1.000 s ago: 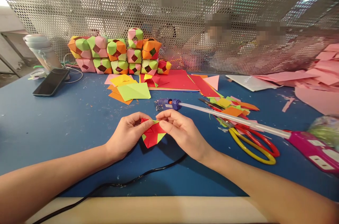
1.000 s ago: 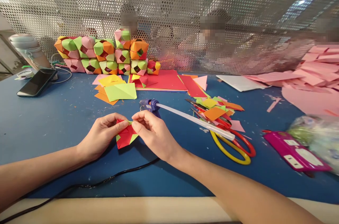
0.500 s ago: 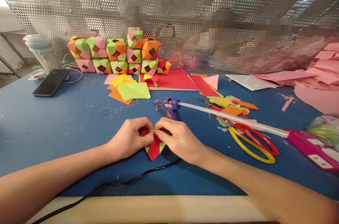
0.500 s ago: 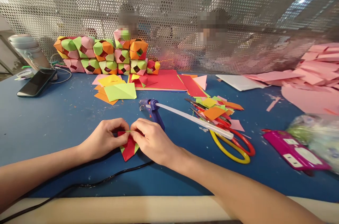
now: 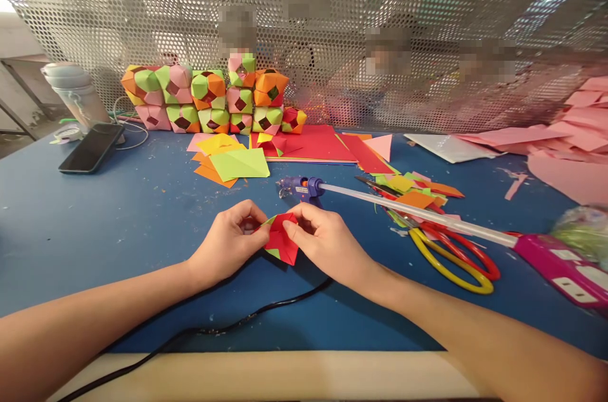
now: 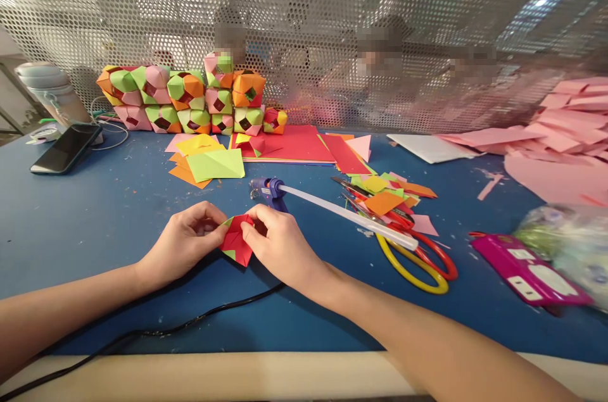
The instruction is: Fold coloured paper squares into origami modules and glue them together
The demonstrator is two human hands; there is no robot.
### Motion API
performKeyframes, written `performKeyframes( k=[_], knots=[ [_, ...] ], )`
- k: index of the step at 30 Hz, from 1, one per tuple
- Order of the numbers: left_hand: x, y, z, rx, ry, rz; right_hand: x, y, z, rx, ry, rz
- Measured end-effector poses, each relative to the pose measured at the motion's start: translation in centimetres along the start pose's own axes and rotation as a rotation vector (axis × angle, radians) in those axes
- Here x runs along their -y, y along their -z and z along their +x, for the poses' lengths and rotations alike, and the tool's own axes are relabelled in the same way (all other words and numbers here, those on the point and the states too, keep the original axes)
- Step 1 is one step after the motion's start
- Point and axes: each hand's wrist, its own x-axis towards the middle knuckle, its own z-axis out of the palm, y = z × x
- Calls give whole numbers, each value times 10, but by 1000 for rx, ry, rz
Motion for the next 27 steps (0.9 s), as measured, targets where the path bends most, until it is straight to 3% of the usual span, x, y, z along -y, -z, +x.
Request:
performKeyframes(
  k=[5, 12, 20, 27],
  knots=[
    [2, -1, 1, 69, 69, -7, -6, -3, 0, -14, 162, -110],
    [2, 1, 3, 128, 61, -20, -4, -3, -1, 18, 216, -67],
    [3, 1, 5, -108, 162, -174, -4, -1, -1, 12, 142, -74],
    [0, 0, 3, 60, 176, -236, -7, -2, 1, -42, 206, -138]
  ],
)
